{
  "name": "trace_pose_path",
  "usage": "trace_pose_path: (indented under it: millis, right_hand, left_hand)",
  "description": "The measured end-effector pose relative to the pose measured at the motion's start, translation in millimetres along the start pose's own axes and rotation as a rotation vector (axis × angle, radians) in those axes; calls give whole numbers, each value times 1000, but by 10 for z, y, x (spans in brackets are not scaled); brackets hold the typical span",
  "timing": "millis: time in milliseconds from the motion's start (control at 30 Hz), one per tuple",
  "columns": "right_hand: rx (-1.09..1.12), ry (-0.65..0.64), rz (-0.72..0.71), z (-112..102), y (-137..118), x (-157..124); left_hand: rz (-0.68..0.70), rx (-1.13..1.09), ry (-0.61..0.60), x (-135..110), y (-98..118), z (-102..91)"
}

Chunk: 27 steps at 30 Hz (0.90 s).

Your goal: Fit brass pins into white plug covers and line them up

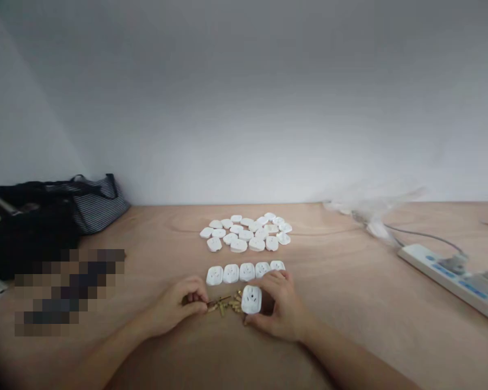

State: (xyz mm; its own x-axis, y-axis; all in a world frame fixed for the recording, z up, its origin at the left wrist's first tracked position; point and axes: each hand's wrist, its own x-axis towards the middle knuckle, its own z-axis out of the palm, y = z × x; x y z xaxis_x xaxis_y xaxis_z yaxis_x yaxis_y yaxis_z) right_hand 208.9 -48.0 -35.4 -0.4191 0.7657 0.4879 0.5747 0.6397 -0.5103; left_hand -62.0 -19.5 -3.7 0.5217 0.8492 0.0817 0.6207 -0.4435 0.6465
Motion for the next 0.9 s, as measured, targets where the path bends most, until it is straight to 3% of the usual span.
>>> trace_pose_path:
  millis: [167, 433, 900]
  right_hand:
    - [-20, 8, -4, 2, -15, 12]
    - [-13, 46, -30, 57, -93, 44]
    - [-53, 22, -48, 75, -178, 54]
  left_hand:
    - [-1, 8, 73, -18, 123, 58]
    - [149, -5, 192, -32, 427, 335]
    - [41, -61, 202, -7, 440, 454]
